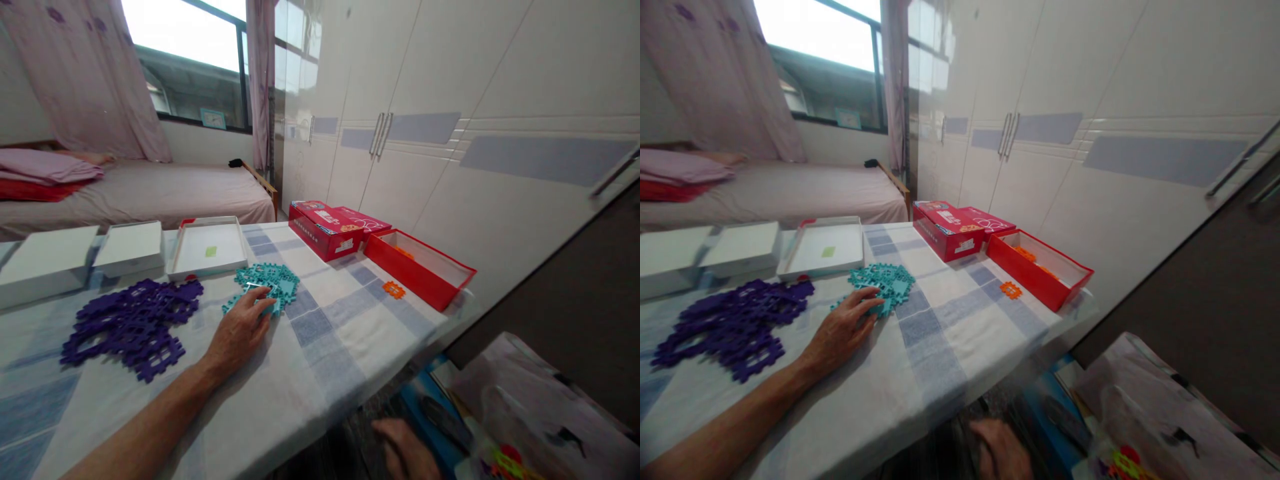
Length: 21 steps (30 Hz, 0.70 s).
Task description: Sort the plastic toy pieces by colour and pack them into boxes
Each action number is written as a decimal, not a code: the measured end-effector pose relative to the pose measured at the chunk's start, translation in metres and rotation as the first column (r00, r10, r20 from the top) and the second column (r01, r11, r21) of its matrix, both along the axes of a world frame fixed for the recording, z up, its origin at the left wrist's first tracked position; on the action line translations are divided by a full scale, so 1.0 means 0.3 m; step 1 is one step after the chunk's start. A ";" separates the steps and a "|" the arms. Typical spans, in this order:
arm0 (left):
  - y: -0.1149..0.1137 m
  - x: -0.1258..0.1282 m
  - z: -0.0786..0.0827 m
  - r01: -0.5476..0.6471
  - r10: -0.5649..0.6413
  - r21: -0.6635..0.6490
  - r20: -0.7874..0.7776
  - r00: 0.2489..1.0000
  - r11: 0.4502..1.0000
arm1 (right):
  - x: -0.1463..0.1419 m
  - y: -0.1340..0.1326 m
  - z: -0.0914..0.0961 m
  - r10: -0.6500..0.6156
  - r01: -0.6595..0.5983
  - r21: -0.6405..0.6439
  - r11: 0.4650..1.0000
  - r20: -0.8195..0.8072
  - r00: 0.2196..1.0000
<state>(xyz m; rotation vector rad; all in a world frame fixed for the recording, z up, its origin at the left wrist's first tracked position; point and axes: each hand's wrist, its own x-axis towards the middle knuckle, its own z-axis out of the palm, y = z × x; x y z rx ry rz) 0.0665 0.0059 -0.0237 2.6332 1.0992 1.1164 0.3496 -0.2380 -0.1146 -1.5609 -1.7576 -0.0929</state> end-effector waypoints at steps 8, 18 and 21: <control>0.005 -0.006 -0.001 -0.016 0.015 0.037 0.035 0.999 0.999 | 0.284 0.494 0.386 -0.397 0.433 -0.109 0.895 0.252 0.883; 0.001 -0.005 0.003 -0.040 0.040 -0.010 0.070 0.997 0.999 | 0.365 0.609 0.303 -0.411 0.507 -0.167 0.845 0.402 0.818; -0.004 -0.002 0.008 -0.042 0.044 -0.029 0.076 0.996 0.999 | 0.354 0.590 0.365 -0.362 0.396 -0.041 0.917 0.326 0.873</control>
